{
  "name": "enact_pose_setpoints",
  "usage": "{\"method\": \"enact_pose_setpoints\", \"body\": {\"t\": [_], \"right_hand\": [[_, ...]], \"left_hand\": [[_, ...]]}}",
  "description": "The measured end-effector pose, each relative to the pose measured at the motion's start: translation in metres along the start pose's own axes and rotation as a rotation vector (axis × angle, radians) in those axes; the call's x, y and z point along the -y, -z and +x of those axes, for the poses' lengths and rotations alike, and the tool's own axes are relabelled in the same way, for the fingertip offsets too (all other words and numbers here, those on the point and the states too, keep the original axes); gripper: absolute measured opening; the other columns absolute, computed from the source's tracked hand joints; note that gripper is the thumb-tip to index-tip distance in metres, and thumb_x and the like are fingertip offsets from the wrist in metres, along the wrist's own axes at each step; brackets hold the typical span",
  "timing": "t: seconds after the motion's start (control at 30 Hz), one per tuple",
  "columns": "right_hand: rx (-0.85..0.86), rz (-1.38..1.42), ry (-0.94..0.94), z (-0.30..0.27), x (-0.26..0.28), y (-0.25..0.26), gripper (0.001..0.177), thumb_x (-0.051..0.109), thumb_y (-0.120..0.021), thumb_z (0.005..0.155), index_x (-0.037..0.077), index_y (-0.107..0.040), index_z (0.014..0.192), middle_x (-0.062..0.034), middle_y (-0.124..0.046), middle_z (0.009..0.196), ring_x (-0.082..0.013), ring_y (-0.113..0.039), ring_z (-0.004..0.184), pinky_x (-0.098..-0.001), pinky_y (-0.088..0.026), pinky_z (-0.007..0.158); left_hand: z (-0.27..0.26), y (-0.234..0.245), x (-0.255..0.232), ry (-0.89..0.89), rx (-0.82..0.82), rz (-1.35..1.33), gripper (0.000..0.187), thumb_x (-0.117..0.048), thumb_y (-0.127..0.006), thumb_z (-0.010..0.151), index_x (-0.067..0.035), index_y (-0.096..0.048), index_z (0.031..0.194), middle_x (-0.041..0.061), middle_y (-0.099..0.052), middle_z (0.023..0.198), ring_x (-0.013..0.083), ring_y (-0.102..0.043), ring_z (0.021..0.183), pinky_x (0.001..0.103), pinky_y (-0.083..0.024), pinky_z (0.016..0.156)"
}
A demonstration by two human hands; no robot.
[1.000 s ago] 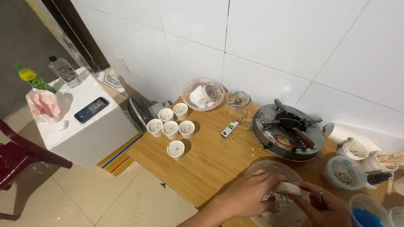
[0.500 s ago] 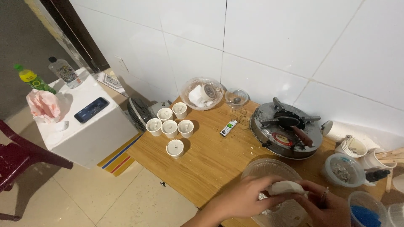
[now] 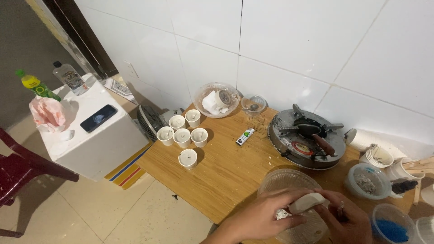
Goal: Carving and shaping the base of a wax candle using a small metal tool over a bowl to collect shavings.
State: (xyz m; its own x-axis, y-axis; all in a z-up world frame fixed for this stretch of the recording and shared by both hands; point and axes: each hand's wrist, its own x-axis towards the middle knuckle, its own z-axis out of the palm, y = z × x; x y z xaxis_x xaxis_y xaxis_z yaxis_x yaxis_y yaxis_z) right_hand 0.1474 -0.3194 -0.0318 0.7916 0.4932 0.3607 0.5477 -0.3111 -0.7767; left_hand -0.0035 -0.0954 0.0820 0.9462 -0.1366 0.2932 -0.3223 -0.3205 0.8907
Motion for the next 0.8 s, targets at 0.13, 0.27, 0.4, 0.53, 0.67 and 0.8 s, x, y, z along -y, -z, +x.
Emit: {"method": "enact_pose_setpoints", "body": {"t": [0.13,0.27,0.4,0.53,0.67,0.8], "right_hand": [[-0.014,0.069,0.03,0.0,0.003,-0.001,0.03,0.006,-0.074,0.082,0.007,-0.079,0.112,-0.0017,-0.078,0.105,-0.0046,-0.043,0.047,-0.0186,-0.031,0.045],[0.01,-0.041,0.044,0.001,-0.006,-0.002,0.035,0.016,-0.076,0.082,0.015,-0.08,0.117,0.0012,-0.075,0.099,-0.0062,-0.045,0.051,-0.0198,-0.034,0.05],[0.031,0.017,0.005,0.0,-0.005,-0.001,0.038,0.014,-0.075,0.083,0.012,-0.079,0.12,0.0005,-0.072,0.091,-0.0066,-0.046,0.051,-0.0206,-0.034,0.05],[0.022,-0.01,-0.029,0.0,-0.004,-0.002,0.038,0.014,-0.076,0.083,0.014,-0.079,0.12,0.002,-0.069,0.084,-0.0069,-0.045,0.05,-0.0208,-0.033,0.05],[0.01,-0.059,0.031,0.001,0.002,0.001,0.037,0.017,-0.075,0.084,0.016,-0.078,0.121,0.0037,-0.068,0.084,-0.0062,-0.046,0.053,-0.0199,-0.033,0.052],[0.012,-0.033,0.066,0.002,0.005,0.002,0.038,0.016,-0.075,0.083,0.015,-0.077,0.122,0.003,-0.072,0.088,-0.0048,-0.045,0.052,-0.019,-0.033,0.051]], "left_hand": [[-0.002,0.0,-0.001,-0.015,0.003,0.019,0.055,-0.033,-0.051,0.103,-0.013,-0.041,0.153,0.016,-0.056,0.148,0.0303,-0.055,0.137,0.037,-0.041,0.114],[-0.002,0.002,-0.005,0.005,0.013,-0.038,0.051,-0.029,-0.049,0.105,-0.016,-0.041,0.154,0.014,-0.054,0.151,0.0286,-0.054,0.138,0.036,-0.041,0.114],[-0.002,0.003,-0.006,0.014,0.002,-0.028,0.051,-0.027,-0.051,0.104,-0.015,-0.043,0.153,0.013,-0.056,0.15,0.0298,-0.056,0.137,0.037,-0.042,0.113],[-0.003,0.002,-0.006,0.057,0.014,0.018,0.052,-0.031,-0.05,0.105,-0.022,-0.042,0.155,0.01,-0.061,0.142,0.0235,-0.062,0.112,0.031,-0.046,0.1],[-0.001,0.0,-0.003,0.052,0.012,-0.046,0.05,-0.028,-0.051,0.104,-0.018,-0.043,0.153,0.011,-0.056,0.149,0.029,-0.055,0.138,0.037,-0.042,0.112],[-0.001,0.002,-0.008,0.078,0.005,-0.047,0.05,-0.03,-0.052,0.103,-0.02,-0.045,0.152,0.009,-0.056,0.15,0.0269,-0.055,0.139,0.036,-0.042,0.113]]}}
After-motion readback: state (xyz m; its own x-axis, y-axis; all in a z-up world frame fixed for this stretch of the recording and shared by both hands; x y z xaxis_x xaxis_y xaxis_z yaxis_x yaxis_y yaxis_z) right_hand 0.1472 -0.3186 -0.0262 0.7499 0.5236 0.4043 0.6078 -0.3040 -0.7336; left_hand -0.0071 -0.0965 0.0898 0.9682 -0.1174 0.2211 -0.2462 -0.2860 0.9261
